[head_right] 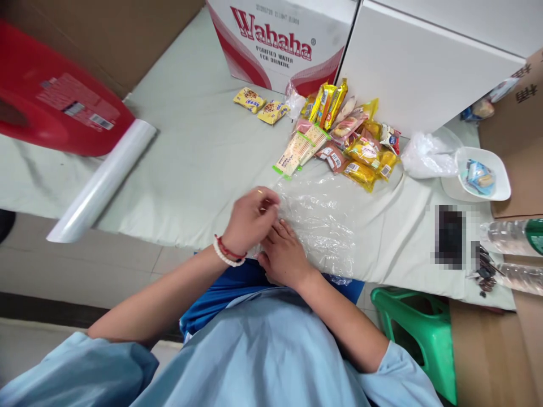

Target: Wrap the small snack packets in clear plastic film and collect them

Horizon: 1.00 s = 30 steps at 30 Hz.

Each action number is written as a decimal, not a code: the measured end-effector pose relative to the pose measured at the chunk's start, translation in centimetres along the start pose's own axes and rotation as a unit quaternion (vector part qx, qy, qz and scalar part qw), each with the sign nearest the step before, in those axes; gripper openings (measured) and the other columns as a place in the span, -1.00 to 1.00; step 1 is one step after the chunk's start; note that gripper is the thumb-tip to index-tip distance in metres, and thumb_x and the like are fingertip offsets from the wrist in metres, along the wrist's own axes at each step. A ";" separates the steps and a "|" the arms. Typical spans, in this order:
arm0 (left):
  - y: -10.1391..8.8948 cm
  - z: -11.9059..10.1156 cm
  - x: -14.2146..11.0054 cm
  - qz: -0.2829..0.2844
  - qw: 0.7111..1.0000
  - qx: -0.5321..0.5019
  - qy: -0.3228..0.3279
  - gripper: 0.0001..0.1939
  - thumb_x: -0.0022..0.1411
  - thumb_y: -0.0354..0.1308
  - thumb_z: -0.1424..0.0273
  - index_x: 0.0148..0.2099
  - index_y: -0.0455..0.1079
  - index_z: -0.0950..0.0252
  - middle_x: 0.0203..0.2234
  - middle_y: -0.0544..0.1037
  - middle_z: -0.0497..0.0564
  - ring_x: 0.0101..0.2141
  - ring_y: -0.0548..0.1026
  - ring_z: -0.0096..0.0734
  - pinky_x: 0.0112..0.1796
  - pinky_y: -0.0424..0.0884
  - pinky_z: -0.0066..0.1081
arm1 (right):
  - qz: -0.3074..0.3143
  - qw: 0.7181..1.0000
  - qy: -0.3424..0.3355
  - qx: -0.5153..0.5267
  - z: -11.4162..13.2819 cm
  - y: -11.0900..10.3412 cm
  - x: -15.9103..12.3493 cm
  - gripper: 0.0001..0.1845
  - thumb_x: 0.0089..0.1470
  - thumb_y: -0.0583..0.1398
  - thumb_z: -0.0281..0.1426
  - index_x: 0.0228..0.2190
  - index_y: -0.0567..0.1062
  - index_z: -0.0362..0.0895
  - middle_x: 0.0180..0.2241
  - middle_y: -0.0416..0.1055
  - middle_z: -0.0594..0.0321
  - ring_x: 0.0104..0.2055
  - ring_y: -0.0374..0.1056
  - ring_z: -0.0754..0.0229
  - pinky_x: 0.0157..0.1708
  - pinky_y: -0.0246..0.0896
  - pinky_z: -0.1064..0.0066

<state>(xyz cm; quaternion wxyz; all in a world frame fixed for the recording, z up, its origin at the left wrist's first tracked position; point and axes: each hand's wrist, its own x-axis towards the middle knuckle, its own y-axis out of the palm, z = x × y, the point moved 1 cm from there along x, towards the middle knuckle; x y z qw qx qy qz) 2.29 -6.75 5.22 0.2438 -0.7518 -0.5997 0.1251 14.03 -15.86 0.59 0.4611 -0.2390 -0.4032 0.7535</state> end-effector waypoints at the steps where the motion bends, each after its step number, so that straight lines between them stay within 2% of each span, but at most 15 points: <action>1: 0.8 -0.2 -0.1 0.034 0.999 0.019 0.031 -0.82 0.24 0.09 0.57 -0.21 0.49 0.26 -0.24 0.59 0.01 -0.23 0.59 -0.35 -0.11 0.56 -0.31 | 0.001 1.000 0.009 0.000 0.1 0.0 0.1 -0.48 0.31 0.23 -0.34 0.24 0.50 -0.24 0.32 0.39 -0.13 0.47 0.16 -0.17 0.48 0.02 -0.16; 3: 2.1 0.3 0.2 0.072 0.992 0.081 0.067 -0.80 0.32 0.08 0.53 -0.16 0.54 0.30 -0.09 0.63 0.14 -0.03 0.60 -0.20 0.07 0.55 -0.17 | 0.004 1.000 0.020 -0.004 0.2 0.0 0.2 -0.52 0.32 0.22 -0.34 0.20 0.54 -0.24 0.25 0.46 -0.12 0.43 0.22 -0.18 0.47 0.04 -0.17; 6: 3.1 2.7 1.2 0.076 0.978 0.177 0.079 -0.71 0.43 0.04 0.46 0.01 0.56 0.38 0.15 0.59 0.27 0.24 0.48 0.01 0.29 0.40 0.06 | 0.003 1.000 0.017 -0.014 0.8 -0.1 -0.1 -0.50 0.35 0.20 -0.33 0.25 0.50 -0.21 0.29 0.42 -0.07 0.47 0.14 -0.18 0.51 -0.06 -0.18; 10: 3.2 5.2 1.7 0.066 0.973 0.196 0.104 -0.58 0.54 -0.10 0.37 0.17 0.51 0.41 0.25 0.53 0.26 0.31 0.43 -0.06 0.35 0.34 0.01 | 0.007 1.000 0.023 -0.004 2.7 0.2 -1.9 -0.44 0.40 0.14 -0.34 0.34 0.38 -0.28 0.39 0.26 -0.14 0.53 0.01 -0.15 0.53 -0.06 -0.11; 13: 3.1 5.6 1.1 0.071 0.968 0.211 0.114 -0.56 0.53 -0.08 0.33 0.24 0.46 0.41 0.30 0.48 0.28 0.35 0.38 -0.06 0.37 0.31 0.00 | 0.080 0.995 -0.039 0.041 4.2 0.0 -3.6 -0.42 0.39 0.17 -0.31 0.35 0.38 -0.25 0.42 0.24 -0.09 0.55 -0.02 -0.12 0.52 -0.03 -0.09; 15: 3.0 5.5 0.4 0.092 0.959 0.237 0.123 -0.52 0.52 -0.03 0.30 0.33 0.39 0.42 0.37 0.40 0.30 0.41 0.30 -0.01 0.40 0.26 0.03 | 0.135 0.983 -0.092 0.089 4.3 -1.3 -4.3 -0.47 0.40 0.18 -0.26 0.30 0.44 -0.19 0.36 0.36 0.00 0.49 0.13 -0.06 0.49 0.06 -0.03; 17: 2.7 5.5 -0.3 0.114 0.947 0.268 0.135 -0.45 0.51 0.00 0.26 0.42 0.30 0.39 0.45 0.29 0.29 0.46 0.21 0.03 0.43 0.15 0.09 | 0.145 0.974 -0.112 0.135 3.5 -3.7 -4.0 -0.54 0.43 0.15 -0.24 0.24 0.51 -0.15 0.22 0.53 0.06 0.31 0.39 0.07 0.36 0.29 0.17; 19: 2.2 5.7 -1.0 0.121 0.938 0.294 0.137 -0.41 0.53 0.00 0.19 0.48 0.23 0.30 0.49 0.21 0.24 0.50 0.11 0.08 0.45 0.02 0.18 | 0.095 0.982 -0.086 0.136 1.6 -6.8 -2.4 -0.59 0.46 0.10 -0.27 0.18 0.55 -0.13 0.04 0.64 0.10 0.06 0.56 0.17 0.13 0.44 0.33; 21: 1.6 5.9 -1.5 0.124 0.932 0.313 0.133 -0.39 0.53 -0.01 0.13 0.51 0.19 0.20 0.51 0.17 0.18 0.51 0.05 0.12 0.45 -0.07 0.26 | 0.016 0.997 -0.034 0.065 -1.1 -10.0 0.4 -0.63 0.45 0.09 -0.33 0.11 0.59 -0.13 0.00 0.64 0.08 0.01 0.57 0.13 0.08 0.44 0.30; 23: 1.2 6.0 -1.7 0.132 0.927 0.326 0.131 -0.38 0.54 -0.02 0.10 0.53 0.17 0.14 0.53 0.13 0.15 0.52 0.02 0.12 0.45 -0.12 0.27 | -0.020 0.999 0.011 -0.040 -3.9 -12.5 4.0 -0.65 0.40 0.11 -0.38 0.05 0.62 -0.14 -0.05 0.64 0.05 -0.02 0.55 0.05 0.03 0.42 0.23; 24: 1.0 6.0 -1.8 0.137 0.925 0.330 0.130 -0.38 0.54 -0.03 0.09 0.53 0.16 0.13 0.53 0.12 0.14 0.53 0.01 0.10 0.45 -0.13 0.26 | -0.024 0.994 0.033 -0.099 -5.2 -13.4 6.0 -0.66 0.37 0.11 -0.42 0.02 0.63 -0.16 -0.07 0.64 0.03 -0.02 0.53 0.00 0.02 0.40 0.19; 26: 1.0 6.0 -1.8 0.143 0.922 0.337 0.127 -0.37 0.55 -0.05 0.08 0.54 0.13 0.13 0.54 0.10 0.13 0.53 -0.01 0.08 0.45 -0.14 0.24 | -0.008 0.980 0.051 -0.193 -7.4 -14.5 9.9 -0.61 0.31 0.10 -0.51 0.05 0.62 -0.17 0.01 0.60 -0.01 0.08 0.47 -0.08 0.05 0.36 0.14; 30: 1.1 5.9 -1.7 0.140 0.925 0.329 0.127 -0.36 0.54 -0.03 0.08 0.54 0.12 0.11 0.54 0.09 0.13 0.53 -0.01 0.10 0.45 -0.13 0.26 | 0.074 0.954 -0.017 -0.292 -9.4 -14.5 15.8 -0.46 0.32 0.03 -0.57 0.22 0.51 -0.09 0.36 0.33 0.05 0.30 0.26 -0.15 0.11 0.29 0.09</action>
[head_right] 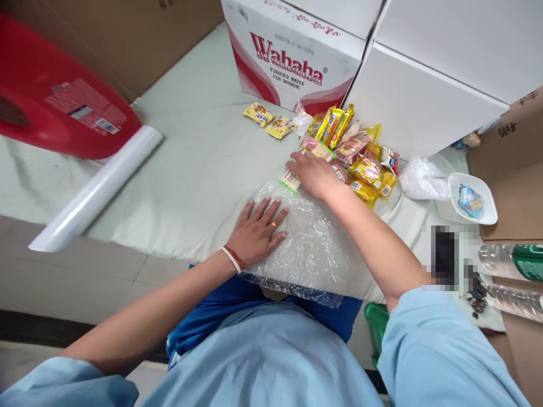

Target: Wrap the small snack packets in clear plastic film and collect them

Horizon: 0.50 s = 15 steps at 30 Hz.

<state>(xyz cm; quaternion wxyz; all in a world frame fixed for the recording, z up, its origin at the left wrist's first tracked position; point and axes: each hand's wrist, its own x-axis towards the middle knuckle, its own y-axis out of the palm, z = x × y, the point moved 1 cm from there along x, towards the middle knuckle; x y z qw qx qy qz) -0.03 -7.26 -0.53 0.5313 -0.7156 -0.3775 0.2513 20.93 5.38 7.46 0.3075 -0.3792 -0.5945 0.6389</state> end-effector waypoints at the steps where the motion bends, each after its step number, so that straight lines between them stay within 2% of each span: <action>1: 0.0 0.0 0.0 -0.004 1.000 -0.005 0.001 -0.37 0.53 -0.02 0.08 0.54 0.13 0.11 0.54 0.10 0.14 0.53 0.00 0.10 0.45 -0.12 0.27 | 0.018 0.999 -0.031 -0.021 -0.1 0.1 0.9 -0.46 0.32 0.03 -0.57 0.23 0.51 -0.10 0.36 0.33 0.05 0.30 0.25 -0.15 0.11 0.28 0.08; 4: 0.0 0.0 0.0 -0.017 1.000 -0.023 0.001 -0.38 0.52 0.01 0.09 0.51 0.17 0.12 0.53 0.13 0.16 0.52 0.02 0.13 0.44 -0.09 0.30 | 0.049 0.991 -0.097 -0.078 -0.4 0.2 2.2 -0.54 0.33 0.05 -0.56 0.15 0.54 -0.15 0.15 0.49 0.01 0.20 0.29 -0.09 0.10 0.25 0.11; 6: 0.0 0.0 -0.1 -0.025 0.999 -0.031 0.002 -0.39 0.52 0.01 0.10 0.51 0.17 0.11 0.52 0.15 0.16 0.52 0.03 0.13 0.44 -0.08 0.30 | 0.041 0.989 -0.105 -0.092 -1.2 -0.3 2.2 -0.57 0.35 0.05 -0.53 0.12 0.56 -0.14 0.06 0.52 0.02 0.16 0.28 -0.06 0.11 0.22 0.10; 11: 0.0 0.0 -0.1 -0.022 0.999 -0.033 0.002 -0.40 0.52 0.01 0.10 0.50 0.18 0.09 0.53 0.15 0.13 0.52 0.03 0.10 0.45 -0.11 0.28 | -0.007 0.996 -0.053 -0.066 -5.8 -1.7 1.8 -0.56 0.41 0.05 -0.35 0.18 0.53 -0.16 0.11 0.46 0.00 0.18 0.25 -0.10 0.16 0.18 0.01; 15: -0.2 -0.1 0.0 -0.014 1.000 -0.027 -0.003 -0.40 0.53 0.00 0.11 0.50 0.18 0.10 0.52 0.15 0.13 0.52 0.03 0.09 0.45 -0.11 0.29 | 0.006 0.998 -0.033 -0.054 -8.5 -0.9 1.9 -0.54 0.37 0.11 -0.27 0.19 0.52 -0.16 0.15 0.44 -0.02 0.18 0.24 -0.11 0.15 0.19 -0.02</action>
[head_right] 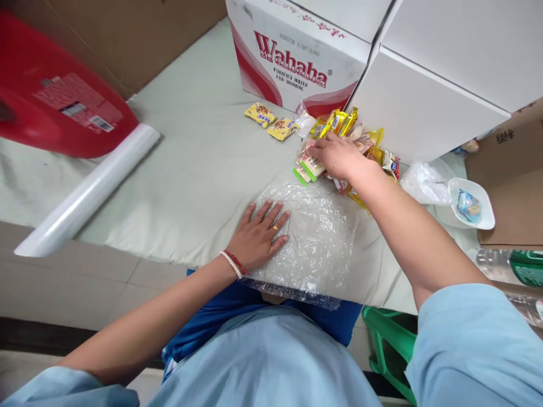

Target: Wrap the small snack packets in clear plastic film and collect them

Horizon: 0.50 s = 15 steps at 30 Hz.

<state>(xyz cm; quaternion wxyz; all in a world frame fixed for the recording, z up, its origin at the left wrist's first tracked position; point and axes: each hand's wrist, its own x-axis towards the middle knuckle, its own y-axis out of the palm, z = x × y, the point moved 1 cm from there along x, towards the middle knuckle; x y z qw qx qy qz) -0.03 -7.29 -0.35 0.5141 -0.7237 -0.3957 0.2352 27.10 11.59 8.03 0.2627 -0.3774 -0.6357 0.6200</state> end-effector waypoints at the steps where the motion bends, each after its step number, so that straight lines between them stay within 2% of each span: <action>1: 0.0 0.0 0.0 0.003 1.000 0.004 0.000 -0.40 0.53 -0.01 0.11 0.51 0.18 0.10 0.52 0.15 0.13 0.52 0.03 0.09 0.45 -0.11 0.29 | 0.004 1.000 0.004 -0.002 -0.2 0.4 0.1 -0.54 0.36 0.12 -0.29 0.19 0.52 -0.15 0.16 0.44 -0.01 0.18 0.23 -0.11 0.15 0.19 -0.03; 4: -0.1 -0.1 0.0 0.008 1.000 0.012 0.002 -0.40 0.53 -0.01 0.11 0.50 0.18 0.12 0.53 0.14 0.13 0.52 0.04 0.10 0.44 -0.09 0.30 | -0.001 1.000 0.001 -0.029 0.3 1.0 0.4 -0.53 0.26 0.19 -0.39 0.17 0.52 -0.14 0.13 0.47 0.01 0.17 0.21 -0.13 0.16 0.15 -0.07; 6: -0.1 -0.1 0.0 0.004 1.000 0.010 0.005 -0.41 0.53 -0.01 0.11 0.50 0.19 0.13 0.52 0.15 0.12 0.52 0.05 0.11 0.44 -0.08 0.31 | -0.006 0.998 -0.015 -0.065 1.0 0.6 0.5 -0.51 0.18 0.25 -0.42 0.15 0.53 -0.15 0.06 0.51 0.03 0.17 0.22 -0.13 0.21 0.11 -0.08; 9: 0.0 0.0 0.0 -0.007 1.000 0.003 0.002 -0.41 0.52 0.02 0.11 0.50 0.20 0.10 0.52 0.17 0.12 0.51 0.07 0.11 0.44 -0.06 0.31 | -0.011 0.995 -0.009 -0.099 2.0 -1.1 -0.1 -0.52 0.15 0.33 -0.28 0.07 0.54 -0.22 0.00 0.50 -0.02 0.18 0.24 -0.14 0.29 0.05 -0.07; 12: 0.0 0.0 0.0 -0.007 1.000 0.007 0.003 -0.41 0.52 0.02 0.11 0.50 0.20 0.11 0.52 0.16 0.13 0.51 0.07 0.12 0.44 -0.06 0.31 | -0.063 0.993 0.072 -0.065 2.5 -3.2 -2.8 -0.41 0.19 0.30 -0.02 0.00 0.51 -0.25 0.05 0.47 -0.13 0.17 0.23 -0.13 0.26 0.11 -0.03; 15: 0.0 0.0 0.0 -0.003 1.000 0.004 0.007 -0.41 0.53 0.02 0.13 0.49 0.21 0.15 0.52 0.15 0.15 0.51 0.07 0.14 0.44 -0.07 0.31 | -0.102 0.977 0.188 0.003 2.2 -4.1 -8.2 -0.44 0.19 0.26 0.00 -0.05 0.48 -0.24 0.01 0.49 -0.18 0.12 0.29 -0.15 0.14 0.21 0.04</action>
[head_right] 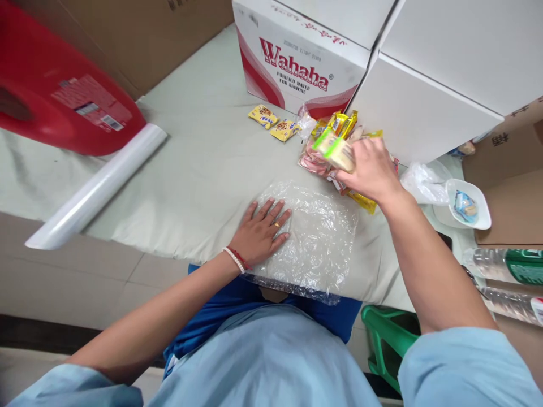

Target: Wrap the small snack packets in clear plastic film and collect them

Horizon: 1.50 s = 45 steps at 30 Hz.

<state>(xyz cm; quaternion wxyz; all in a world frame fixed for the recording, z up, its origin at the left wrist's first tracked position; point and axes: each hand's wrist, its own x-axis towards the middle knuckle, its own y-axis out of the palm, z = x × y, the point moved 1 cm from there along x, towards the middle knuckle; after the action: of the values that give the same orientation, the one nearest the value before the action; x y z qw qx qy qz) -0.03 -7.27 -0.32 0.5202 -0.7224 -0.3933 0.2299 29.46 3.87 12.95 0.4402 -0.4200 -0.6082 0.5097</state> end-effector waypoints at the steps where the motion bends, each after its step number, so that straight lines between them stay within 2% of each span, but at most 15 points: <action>1: 0.0 0.0 0.0 -0.001 1.000 -0.005 0.000 -0.41 0.52 0.03 0.13 0.49 0.21 0.15 0.52 0.15 0.16 0.51 0.07 0.14 0.43 -0.07 0.32 | 0.016 0.999 0.044 0.012 -1.1 -0.2 -2.1 -0.46 0.17 0.27 -0.01 -0.08 0.49 -0.22 -0.04 0.51 -0.18 0.07 0.34 -0.18 0.08 0.25 0.05; 4: 0.0 0.0 0.0 -0.005 1.000 -0.020 -0.002 -0.42 0.51 0.05 0.15 0.49 0.22 0.13 0.51 0.17 0.16 0.51 0.07 0.15 0.43 -0.09 0.32 | 0.118 0.976 0.178 0.040 -4.5 0.5 -9.2 -0.48 0.07 0.27 0.06 -0.20 0.50 -0.13 -0.20 0.56 -0.10 -0.10 0.43 -0.21 -0.19 0.32 0.11; 7: 0.0 0.1 0.0 -0.008 1.000 -0.023 -0.002 -0.42 0.51 0.04 0.16 0.48 0.23 0.12 0.51 0.19 0.16 0.51 0.07 0.14 0.44 -0.10 0.31 | 0.217 0.945 0.233 0.073 -6.6 2.5 -16.3 -0.44 0.01 0.26 0.14 -0.23 0.53 -0.09 -0.24 0.58 -0.03 -0.19 0.48 -0.19 -0.24 0.34 0.12; 9: 0.0 0.1 0.0 -0.008 1.000 -0.020 0.000 -0.42 0.51 0.04 0.16 0.49 0.22 0.13 0.51 0.18 0.17 0.51 0.07 0.14 0.44 -0.11 0.31 | 0.227 0.940 0.241 0.083 -7.0 4.0 -19.9 -0.40 0.00 0.26 0.15 -0.18 0.56 -0.10 -0.14 0.59 -0.05 -0.08 0.49 -0.22 -0.10 0.36 0.08; 12: 0.1 0.2 0.0 -0.012 1.000 -0.021 0.000 -0.41 0.51 0.04 0.17 0.49 0.22 0.12 0.51 0.18 0.17 0.51 0.07 0.14 0.44 -0.11 0.31 | 0.175 0.943 0.273 0.074 -6.9 5.6 -23.1 -0.30 0.03 0.24 0.14 -0.04 0.57 -0.15 0.03 0.55 -0.13 0.07 0.44 -0.24 0.07 0.32 0.05; 15: 0.2 0.2 0.0 -0.017 1.000 -0.024 0.000 -0.41 0.50 0.05 0.17 0.50 0.22 0.10 0.51 0.18 0.17 0.51 0.08 0.14 0.44 -0.10 0.31 | 0.124 0.941 0.309 0.066 -6.6 6.2 -23.7 -0.25 0.09 0.20 0.16 0.05 0.56 -0.16 0.01 0.53 -0.11 0.06 0.43 -0.20 0.05 0.32 0.08; 20: 0.2 0.1 0.1 -0.011 1.000 0.010 -0.002 -0.42 0.52 0.01 0.15 0.49 0.22 0.11 0.51 0.18 0.15 0.51 0.08 0.11 0.44 -0.08 0.28 | 0.094 0.948 0.300 0.043 -5.7 6.9 -21.7 -0.24 0.15 0.19 0.18 0.09 0.57 -0.16 -0.10 0.51 -0.09 0.02 0.37 -0.20 0.05 0.27 0.07; 24: 0.1 0.1 0.1 -0.010 1.000 0.005 -0.003 -0.42 0.52 0.00 0.15 0.50 0.21 0.11 0.51 0.19 0.16 0.50 0.09 0.11 0.44 -0.09 0.29 | 0.099 0.954 0.280 0.051 -4.4 8.1 -20.9 -0.11 0.14 0.22 0.19 0.25 0.46 -0.18 0.04 0.43 -0.16 0.07 0.30 -0.24 0.09 0.26 0.02; 27: 0.1 0.2 0.1 -0.013 1.000 -0.006 -0.004 -0.41 0.51 0.02 0.14 0.50 0.20 0.06 0.51 0.19 0.12 0.51 0.08 0.09 0.45 -0.11 0.27 | 0.047 0.963 0.257 0.059 -3.6 8.4 -21.8 -0.04 0.13 0.27 0.16 0.34 0.35 -0.19 0.18 0.34 -0.20 0.15 0.24 -0.26 0.18 0.22 -0.01; 29: 0.1 0.2 0.1 -0.011 1.000 -0.006 -0.004 -0.41 0.51 0.02 0.14 0.50 0.20 0.06 0.51 0.20 0.12 0.51 0.08 0.07 0.46 -0.12 0.26 | 0.010 0.968 0.246 0.050 -3.3 8.1 -22.5 -0.10 0.14 0.29 0.11 0.31 0.37 -0.19 0.17 0.32 -0.19 0.16 0.23 -0.25 0.22 0.19 -0.03; 32: 0.0 0.2 0.1 -0.007 1.000 -0.005 -0.006 -0.41 0.51 0.01 0.13 0.50 0.21 0.06 0.51 0.20 0.13 0.51 0.08 0.08 0.46 -0.13 0.25 | 0.015 0.974 0.221 0.040 -3.2 7.5 -23.2 -0.27 0.19 0.26 0.04 0.20 0.48 -0.18 0.05 0.39 -0.14 0.08 0.27 -0.22 0.18 0.24 -0.02; 37: 0.0 0.2 0.1 -0.010 1.000 -0.002 -0.004 -0.41 0.52 0.01 0.13 0.50 0.20 0.08 0.50 0.20 0.14 0.50 0.09 0.09 0.45 -0.12 0.26 | 0.045 0.978 0.202 0.015 -4.2 6.3 -22.6 -0.42 0.25 0.17 -0.12 0.15 0.51 -0.22 0.01 0.49 -0.16 0.02 0.37 -0.19 0.07 0.32 0.06; 42: 0.2 0.2 0.0 -0.012 1.000 0.013 -0.001 -0.41 0.52 0.01 0.13 0.50 0.20 0.10 0.51 0.19 0.14 0.50 0.10 0.09 0.44 -0.10 0.24 | 0.050 0.959 0.279 -0.011 -6.7 5.9 -22.5 -0.41 0.26 0.09 -0.19 0.21 0.47 -0.20 -0.11 0.60 -0.07 -0.17 0.49 -0.12 -0.18 0.34 0.18; 45: 0.2 0.1 0.1 -0.003 1.000 0.031 -0.002 -0.40 0.54 -0.03 0.11 0.51 0.20 0.12 0.52 0.17 0.14 0.51 0.08 0.07 0.45 -0.11 0.21 | 0.038 0.961 0.274 0.017 -7.9 6.5 -22.8 -0.41 0.30 0.04 -0.17 0.21 0.47 -0.18 -0.07 0.60 -0.07 -0.13 0.51 -0.12 -0.15 0.37 0.18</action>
<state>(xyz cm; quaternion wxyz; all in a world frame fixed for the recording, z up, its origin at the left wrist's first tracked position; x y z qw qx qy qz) -0.03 -7.19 -0.50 0.5420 -0.7042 -0.3894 0.2422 43.36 -15.18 4.79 0.5776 -0.5586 -0.4395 0.4015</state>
